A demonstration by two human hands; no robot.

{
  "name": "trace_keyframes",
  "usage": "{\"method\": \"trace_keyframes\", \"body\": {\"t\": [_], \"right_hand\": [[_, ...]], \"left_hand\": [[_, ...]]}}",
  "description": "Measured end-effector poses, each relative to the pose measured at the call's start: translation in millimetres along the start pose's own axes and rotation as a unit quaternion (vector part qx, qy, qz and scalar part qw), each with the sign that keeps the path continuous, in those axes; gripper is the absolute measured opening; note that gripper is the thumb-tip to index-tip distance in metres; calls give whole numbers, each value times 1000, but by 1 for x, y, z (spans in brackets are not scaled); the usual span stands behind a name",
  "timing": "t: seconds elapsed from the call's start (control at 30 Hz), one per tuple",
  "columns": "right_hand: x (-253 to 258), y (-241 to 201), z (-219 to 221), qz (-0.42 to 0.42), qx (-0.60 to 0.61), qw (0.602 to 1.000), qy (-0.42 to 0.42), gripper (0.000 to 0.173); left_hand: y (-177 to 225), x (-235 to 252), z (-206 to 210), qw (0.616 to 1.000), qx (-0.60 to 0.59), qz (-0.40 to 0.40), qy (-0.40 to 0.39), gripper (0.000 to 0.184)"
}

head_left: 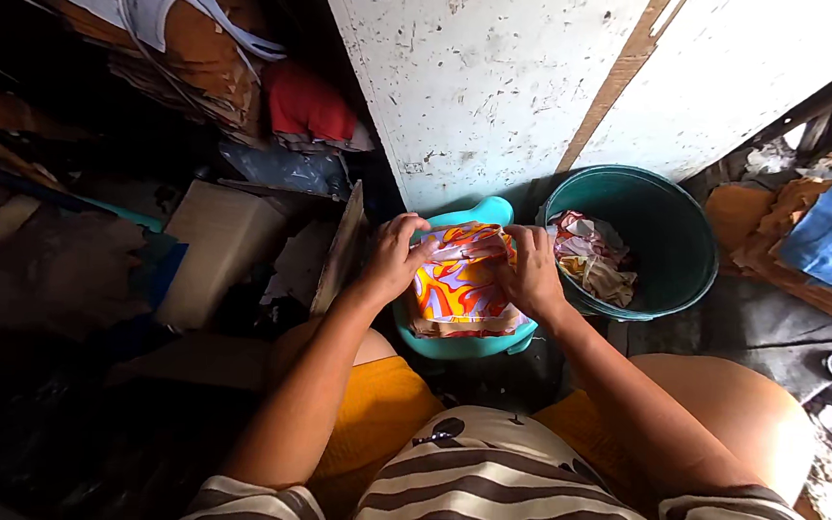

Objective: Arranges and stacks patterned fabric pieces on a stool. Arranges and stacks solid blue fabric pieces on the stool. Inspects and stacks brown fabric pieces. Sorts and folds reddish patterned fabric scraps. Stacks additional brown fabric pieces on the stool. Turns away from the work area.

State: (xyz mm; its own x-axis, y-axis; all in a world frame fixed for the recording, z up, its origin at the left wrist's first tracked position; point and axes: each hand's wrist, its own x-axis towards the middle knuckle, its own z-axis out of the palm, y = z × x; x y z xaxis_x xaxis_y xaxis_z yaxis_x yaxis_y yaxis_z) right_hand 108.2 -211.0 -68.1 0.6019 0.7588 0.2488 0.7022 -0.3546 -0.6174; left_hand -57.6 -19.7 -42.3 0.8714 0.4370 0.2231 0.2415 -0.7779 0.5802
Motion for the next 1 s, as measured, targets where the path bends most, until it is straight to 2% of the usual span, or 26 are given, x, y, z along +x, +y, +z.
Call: {"method": "trace_keyframes", "body": {"t": [0.07, 0.17, 0.27, 0.37, 0.63, 0.77, 0.83, 0.9, 1.0], "right_hand": [[1, -7, 3, -101, -39, 993, 35, 53], [10, -14, 22, -159, -116, 980, -15, 56], [15, -5, 50, -124, -155, 978, -70, 68], [13, 0, 60, -93, -144, 982, -82, 72], [16, 1, 62, -48, -117, 983, -133, 67], [20, -8, 48, -44, -97, 980, -166, 67], [20, -4, 39, -68, -48, 987, -140, 69], [23, 5, 24, -89, -1, 993, -72, 68], [41, 29, -12, -52, 37, 997, 41, 55]], "left_hand": [[-3, -4, 5, 1000, -3, 2, 23, 48], [-4, -7, 24, 999, 46, 13, -8, 56], [-12, -5, 39, 993, 100, -8, -64, 56], [-21, -6, 49, 992, 81, -27, -89, 57], [-32, -7, 63, 995, 27, -40, -90, 57], [-23, -6, 48, 995, 26, -43, -87, 59], [-17, -5, 39, 997, 23, -26, -71, 65], [-6, -1, 29, 999, 24, -4, -39, 69], [20, 6, 22, 994, 74, 79, -16, 69]]}}
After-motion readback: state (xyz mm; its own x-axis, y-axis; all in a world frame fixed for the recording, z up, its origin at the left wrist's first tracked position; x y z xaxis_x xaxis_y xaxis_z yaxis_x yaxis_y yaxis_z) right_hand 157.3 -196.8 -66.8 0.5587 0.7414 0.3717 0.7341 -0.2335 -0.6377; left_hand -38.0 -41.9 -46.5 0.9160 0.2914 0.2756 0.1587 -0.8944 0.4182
